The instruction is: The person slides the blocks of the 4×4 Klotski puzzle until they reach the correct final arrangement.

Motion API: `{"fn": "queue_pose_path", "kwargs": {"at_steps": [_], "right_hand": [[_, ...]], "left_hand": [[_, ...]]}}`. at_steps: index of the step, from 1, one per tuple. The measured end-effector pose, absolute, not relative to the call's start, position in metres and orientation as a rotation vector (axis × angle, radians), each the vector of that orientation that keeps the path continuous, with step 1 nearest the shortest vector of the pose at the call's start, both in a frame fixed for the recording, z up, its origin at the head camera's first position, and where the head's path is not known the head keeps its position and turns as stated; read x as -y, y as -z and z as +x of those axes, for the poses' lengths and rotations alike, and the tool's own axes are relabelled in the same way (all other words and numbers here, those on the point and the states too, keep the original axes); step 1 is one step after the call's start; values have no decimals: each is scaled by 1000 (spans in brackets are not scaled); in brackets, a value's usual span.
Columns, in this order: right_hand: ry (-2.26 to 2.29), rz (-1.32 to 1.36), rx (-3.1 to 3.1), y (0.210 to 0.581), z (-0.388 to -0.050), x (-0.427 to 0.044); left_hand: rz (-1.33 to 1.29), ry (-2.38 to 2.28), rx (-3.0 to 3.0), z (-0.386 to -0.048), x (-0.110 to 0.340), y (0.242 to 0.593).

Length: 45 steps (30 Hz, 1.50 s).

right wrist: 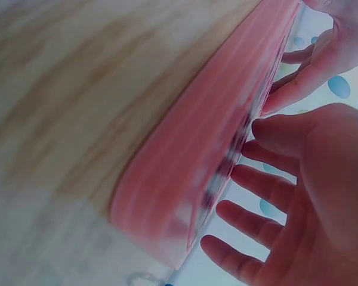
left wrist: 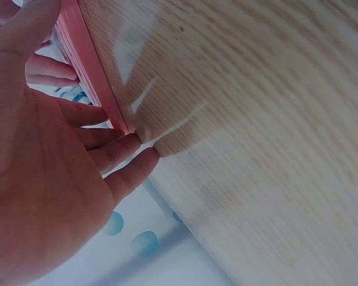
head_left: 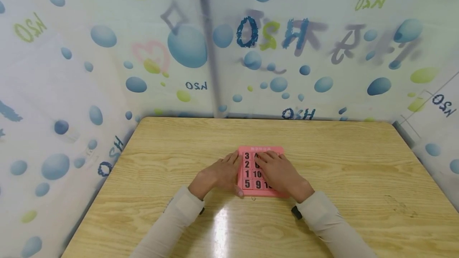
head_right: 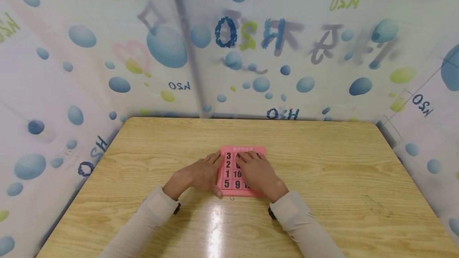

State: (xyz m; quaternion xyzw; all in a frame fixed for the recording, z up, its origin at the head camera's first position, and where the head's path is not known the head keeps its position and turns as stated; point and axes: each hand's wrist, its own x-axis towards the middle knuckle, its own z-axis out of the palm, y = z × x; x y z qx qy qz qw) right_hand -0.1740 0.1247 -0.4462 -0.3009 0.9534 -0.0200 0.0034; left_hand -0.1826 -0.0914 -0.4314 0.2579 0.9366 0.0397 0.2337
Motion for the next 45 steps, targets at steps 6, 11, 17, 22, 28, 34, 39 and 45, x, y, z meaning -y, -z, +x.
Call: {"fn": "queue_pose_path", "kwargs": {"at_steps": [6, 11, 17, 22, 28, 34, 39, 45], "right_hand": [[38, -960, -3004, 446, -174, -127], [30, -944, -2997, 447, -174, -130], [44, -934, -2993, 446, -173, -133], [39, -913, -2986, 446, -174, -134], [45, -896, -2976, 446, -175, -135], [24, -894, -2972, 443, -174, -137], [10, -897, -2978, 442, -174, -139], [9, -906, -2989, 443, -174, -143]], "left_hand": [[709, -121, -2569, -182, 91, 432], [715, -113, -2572, -182, 91, 431], [716, -114, -2572, -182, 91, 432], [715, -111, -2570, -182, 92, 432], [717, -124, -2570, -182, 93, 433], [714, -139, -2567, -182, 93, 433], [709, -133, -2565, -182, 92, 433], [712, -136, -2569, -183, 93, 433]]}}
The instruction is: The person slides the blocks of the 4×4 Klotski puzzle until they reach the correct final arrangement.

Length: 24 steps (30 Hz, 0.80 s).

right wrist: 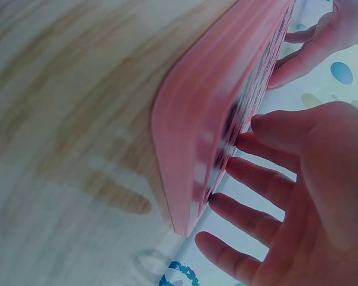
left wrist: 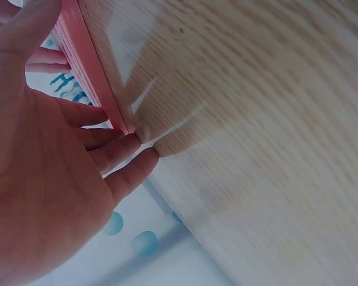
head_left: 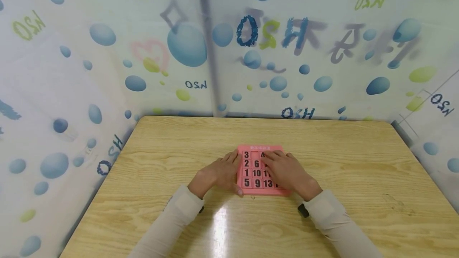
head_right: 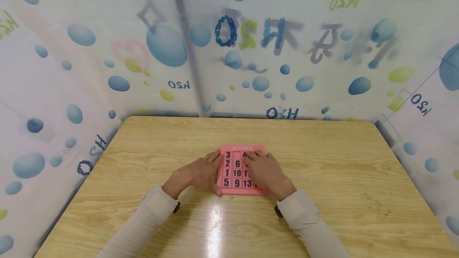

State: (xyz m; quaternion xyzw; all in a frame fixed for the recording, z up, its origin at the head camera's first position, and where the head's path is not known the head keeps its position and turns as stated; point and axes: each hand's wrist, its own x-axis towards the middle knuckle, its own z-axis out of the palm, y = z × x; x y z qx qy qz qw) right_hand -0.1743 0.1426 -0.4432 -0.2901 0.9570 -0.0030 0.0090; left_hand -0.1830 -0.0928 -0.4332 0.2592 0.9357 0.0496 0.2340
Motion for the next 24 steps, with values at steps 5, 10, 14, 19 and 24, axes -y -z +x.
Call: {"fn": "queue_pose_path", "kwargs": {"at_steps": [5, 10, 14, 19, 24], "right_hand": [[13, -912, -3008, 444, -174, -145], [14, -915, -3025, 445, -174, -148], [1, -912, -3028, 444, -175, -149], [7, -908, -3025, 444, -176, -149], [14, -912, -3031, 442, -175, -147]], "left_hand": [[711, -140, -2569, -183, 93, 433], [703, -146, -2567, -183, 92, 433], [703, -146, -2566, -182, 92, 432], [707, -140, -2570, -182, 93, 432], [706, -143, -2567, -182, 93, 431]]}}
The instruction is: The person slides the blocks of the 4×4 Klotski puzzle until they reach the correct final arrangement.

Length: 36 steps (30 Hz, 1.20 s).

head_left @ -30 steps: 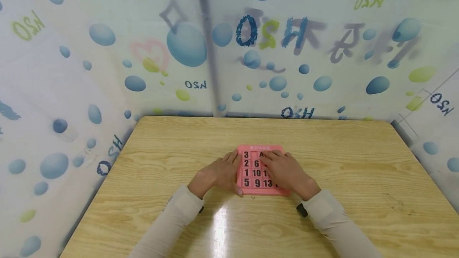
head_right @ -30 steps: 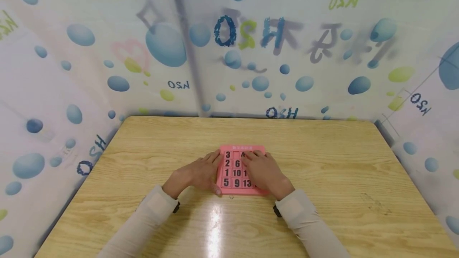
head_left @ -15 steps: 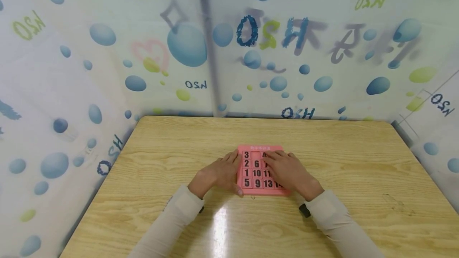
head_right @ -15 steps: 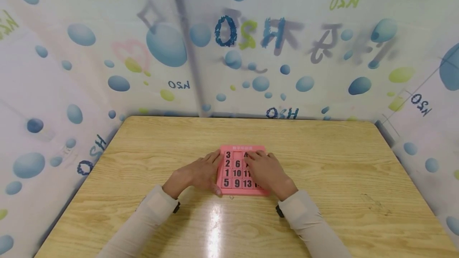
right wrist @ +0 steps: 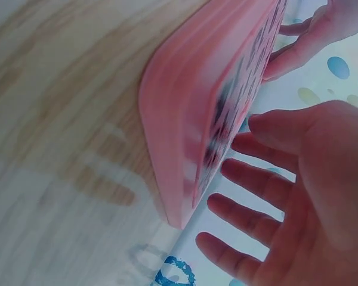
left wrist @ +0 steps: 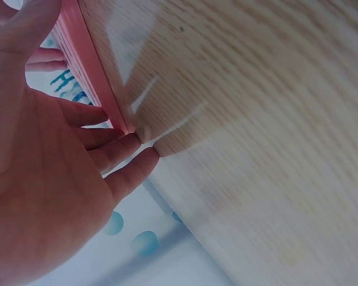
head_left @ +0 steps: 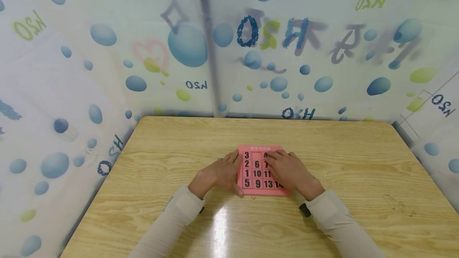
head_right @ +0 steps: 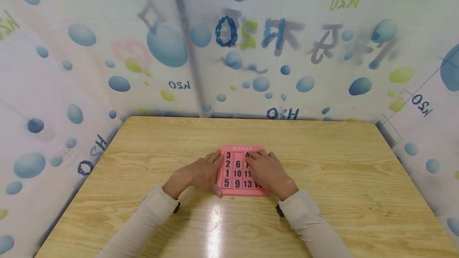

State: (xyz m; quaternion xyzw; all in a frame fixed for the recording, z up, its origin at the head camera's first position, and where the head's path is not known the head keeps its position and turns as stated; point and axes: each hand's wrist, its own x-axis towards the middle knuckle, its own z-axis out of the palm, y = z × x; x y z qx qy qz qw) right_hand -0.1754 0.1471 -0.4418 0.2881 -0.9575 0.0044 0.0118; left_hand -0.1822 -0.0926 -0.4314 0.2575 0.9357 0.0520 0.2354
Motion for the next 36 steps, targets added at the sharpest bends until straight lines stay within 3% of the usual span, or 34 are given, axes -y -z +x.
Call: {"fn": "queue_pose_path", "kwargs": {"at_steps": [25, 36], "right_hand": [[-46, 979, 3068, 439, -178, -97], [-2, 984, 3069, 440, -177, -95]], "left_hand": [[722, -116, -2561, -183, 94, 433], [728, -110, -2564, -183, 93, 431]]}}
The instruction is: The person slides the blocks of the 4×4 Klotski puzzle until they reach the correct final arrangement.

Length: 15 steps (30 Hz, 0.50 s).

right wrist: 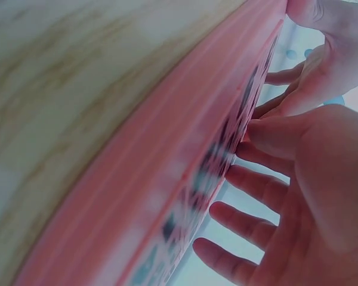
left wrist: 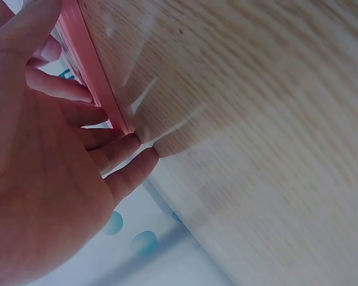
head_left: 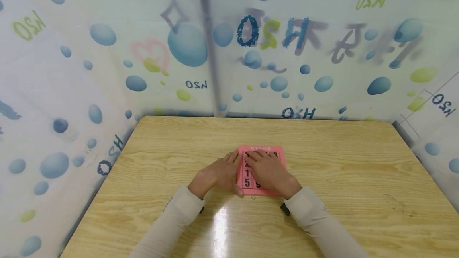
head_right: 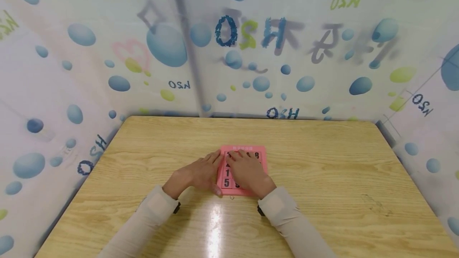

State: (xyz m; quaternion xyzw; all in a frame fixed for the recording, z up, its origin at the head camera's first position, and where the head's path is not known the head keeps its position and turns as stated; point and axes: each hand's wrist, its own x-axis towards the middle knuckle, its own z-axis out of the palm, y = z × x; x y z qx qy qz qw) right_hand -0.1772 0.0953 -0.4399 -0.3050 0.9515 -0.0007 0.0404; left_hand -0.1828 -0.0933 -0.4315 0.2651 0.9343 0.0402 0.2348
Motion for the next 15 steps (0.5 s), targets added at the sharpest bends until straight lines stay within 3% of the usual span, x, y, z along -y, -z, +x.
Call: {"fn": "queue_pose_path", "kwargs": {"at_steps": [15], "right_hand": [[13, -916, -2915, 441, -178, -105]], "left_hand": [[712, -113, -2567, -182, 92, 432]]}}
